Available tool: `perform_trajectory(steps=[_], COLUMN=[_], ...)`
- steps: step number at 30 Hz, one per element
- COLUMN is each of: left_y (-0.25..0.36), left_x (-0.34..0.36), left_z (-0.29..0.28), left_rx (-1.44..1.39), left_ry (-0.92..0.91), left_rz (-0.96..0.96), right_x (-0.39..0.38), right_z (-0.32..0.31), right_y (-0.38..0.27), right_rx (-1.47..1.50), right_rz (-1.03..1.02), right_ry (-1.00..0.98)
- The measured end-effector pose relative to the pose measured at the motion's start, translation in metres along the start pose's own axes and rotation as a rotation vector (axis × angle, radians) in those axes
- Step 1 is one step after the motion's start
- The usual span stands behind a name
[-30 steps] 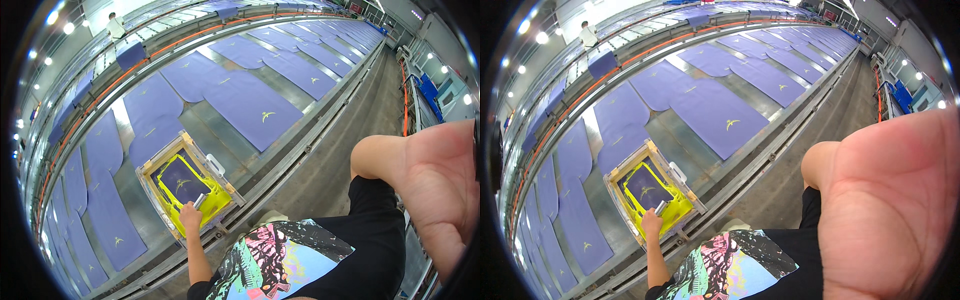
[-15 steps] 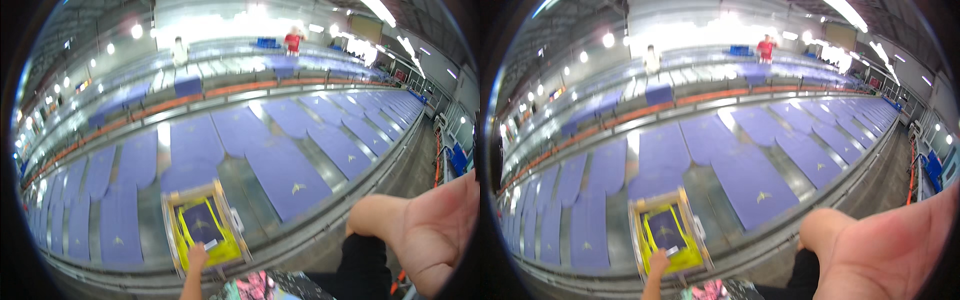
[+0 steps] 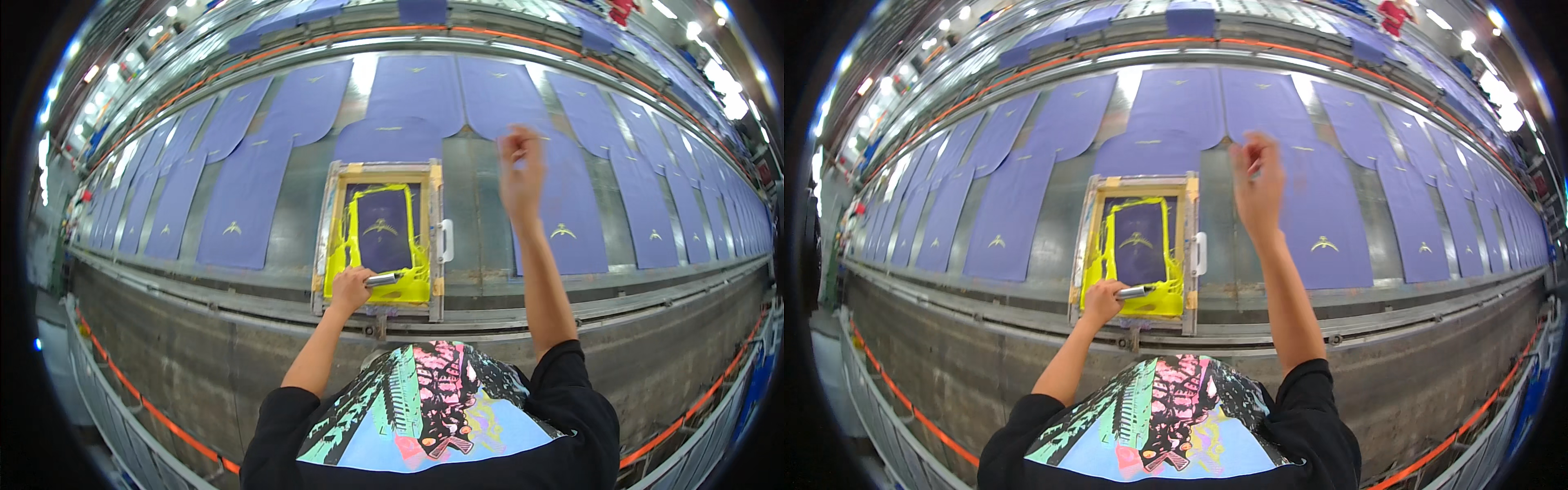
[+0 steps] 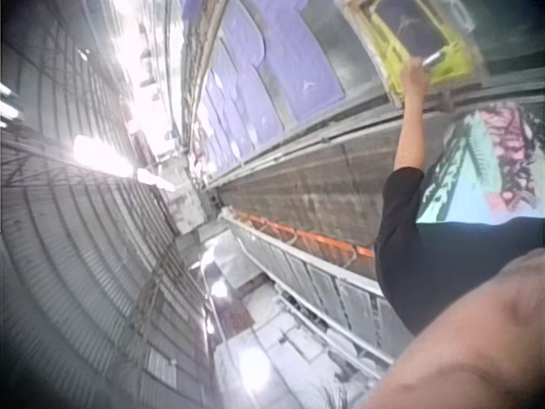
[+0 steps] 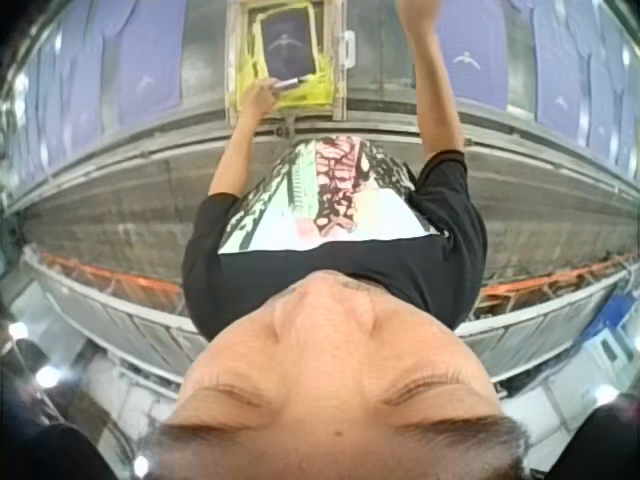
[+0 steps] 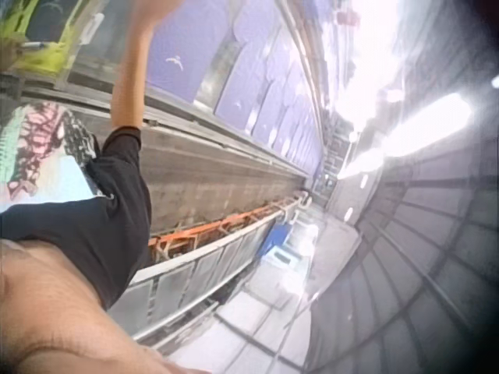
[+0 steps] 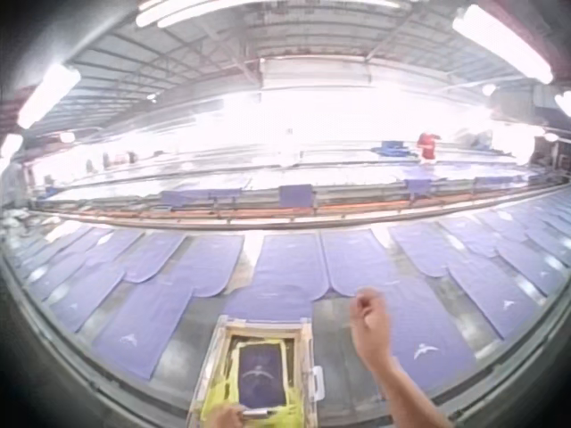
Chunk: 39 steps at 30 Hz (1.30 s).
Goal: The person uses a squeegee to spread neon yellow ink across a screen printing frame, applying a design onto purple fabric pieces laid out on a conveyor. The person then refills the screen with ink from a container and continues printing.
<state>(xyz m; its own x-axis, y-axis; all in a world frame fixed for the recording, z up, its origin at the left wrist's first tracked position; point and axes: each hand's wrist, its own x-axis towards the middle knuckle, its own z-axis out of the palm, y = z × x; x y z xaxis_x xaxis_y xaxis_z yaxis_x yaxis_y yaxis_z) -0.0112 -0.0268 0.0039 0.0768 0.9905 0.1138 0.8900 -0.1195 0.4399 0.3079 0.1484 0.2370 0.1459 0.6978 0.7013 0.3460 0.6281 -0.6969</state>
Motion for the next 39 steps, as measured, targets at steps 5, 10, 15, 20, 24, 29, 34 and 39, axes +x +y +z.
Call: perform_trajectory(steps=[5, 10, 15, 20, 24, 29, 34, 39], left_y=[-0.025, -0.049, -0.013, 0.003, -0.014, -0.040, -0.050, -0.072], left_x=[-0.005, -0.012, 0.000, 0.024, 0.038, 0.067, 0.109, 0.128], left_z=[-0.018, -0.019, 0.001, 0.003, 0.000, -0.021, -0.005, 0.027], left_rx=[-0.076, 0.061, 0.069, -0.249, -0.249, -0.272, -0.203, -0.228], left_ry=[0.008, 0.098, 0.022, -0.092, -0.107, -0.129, -0.432, -0.983], left_rz=[-0.267, -0.441, -0.400, -0.358, -0.221, -0.178, -0.149, -0.053], right_x=[-0.169, -0.203, -0.215, -0.223, -0.224, -0.221, -0.228, -0.233], right_z=[0.051, 0.084, 0.099, 0.101, 0.103, 0.102, 0.110, 0.115], right_y=[0.186, 0.189, 0.226, 0.193, 0.184, 0.172, 0.188, 0.188], right_rx=[-0.560, -0.438, -0.274, -0.253, -0.273, -0.244, -0.330, -0.364], right_rz=[0.267, 0.685, 0.930, 0.868, 0.708, 0.732, 0.694, 0.687], right_ry=[-0.593, -0.749, -0.461, -0.250, -0.156, -0.186, -0.186, -0.206])
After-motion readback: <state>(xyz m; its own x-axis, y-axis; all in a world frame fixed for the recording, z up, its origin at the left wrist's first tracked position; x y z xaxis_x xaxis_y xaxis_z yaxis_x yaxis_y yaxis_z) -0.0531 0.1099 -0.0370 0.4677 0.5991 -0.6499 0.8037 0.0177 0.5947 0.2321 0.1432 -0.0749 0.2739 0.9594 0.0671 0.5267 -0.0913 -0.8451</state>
